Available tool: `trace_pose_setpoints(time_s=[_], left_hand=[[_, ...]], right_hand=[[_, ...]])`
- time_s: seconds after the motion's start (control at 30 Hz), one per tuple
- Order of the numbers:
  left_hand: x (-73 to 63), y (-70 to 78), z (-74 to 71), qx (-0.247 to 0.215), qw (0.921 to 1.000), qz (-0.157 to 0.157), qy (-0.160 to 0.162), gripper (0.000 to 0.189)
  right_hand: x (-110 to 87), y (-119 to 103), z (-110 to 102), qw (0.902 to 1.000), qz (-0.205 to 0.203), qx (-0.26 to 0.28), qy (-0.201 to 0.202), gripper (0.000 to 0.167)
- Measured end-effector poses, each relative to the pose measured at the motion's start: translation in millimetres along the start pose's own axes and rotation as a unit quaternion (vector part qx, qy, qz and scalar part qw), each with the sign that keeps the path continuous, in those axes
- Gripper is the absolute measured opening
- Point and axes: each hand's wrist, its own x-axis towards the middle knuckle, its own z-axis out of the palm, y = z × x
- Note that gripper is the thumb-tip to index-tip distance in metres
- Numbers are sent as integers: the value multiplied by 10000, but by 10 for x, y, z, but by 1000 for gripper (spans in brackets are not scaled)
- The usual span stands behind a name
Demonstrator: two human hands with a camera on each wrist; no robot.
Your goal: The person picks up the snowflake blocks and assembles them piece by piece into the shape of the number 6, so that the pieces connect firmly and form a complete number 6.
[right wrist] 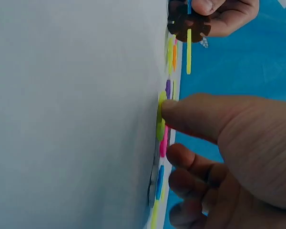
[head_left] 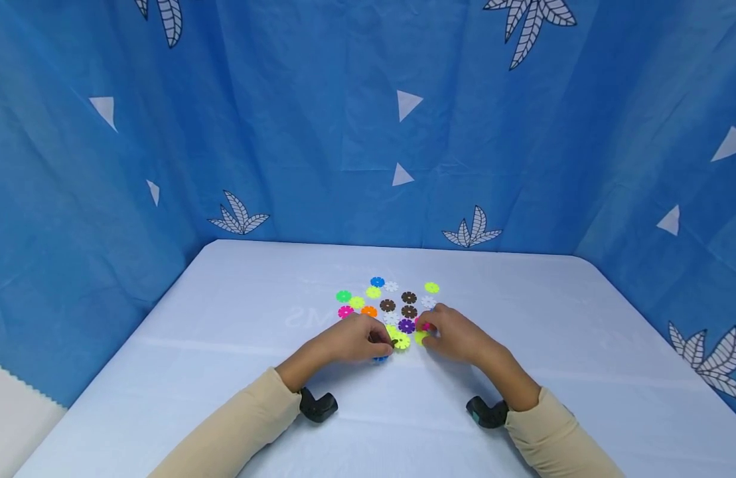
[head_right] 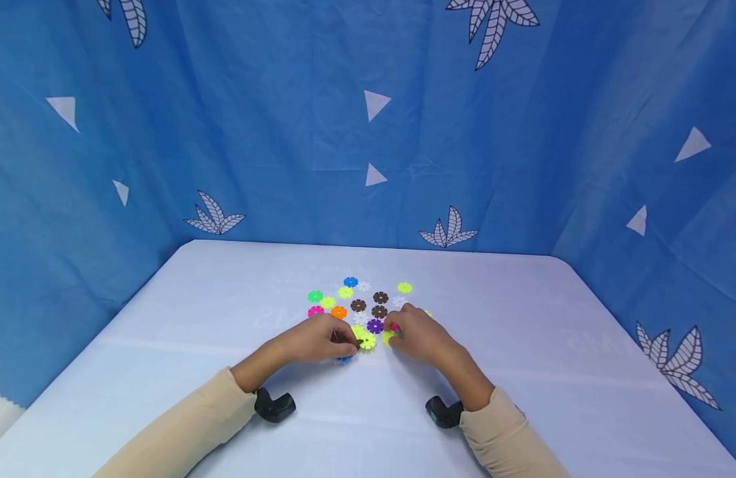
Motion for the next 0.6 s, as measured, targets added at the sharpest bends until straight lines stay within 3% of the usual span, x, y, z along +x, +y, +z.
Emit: trace_pose_setpoints(time_s=[0.37,0.6], left_hand=[[19,-18,14,-9,10000,36,38,9],[33,-14,32,0,10000,24,45,10]], right_hand=[[-43,33,-64,9986,-408,-223,-234,25],[-50,47,-92,9972,-581,239,-399,21]])
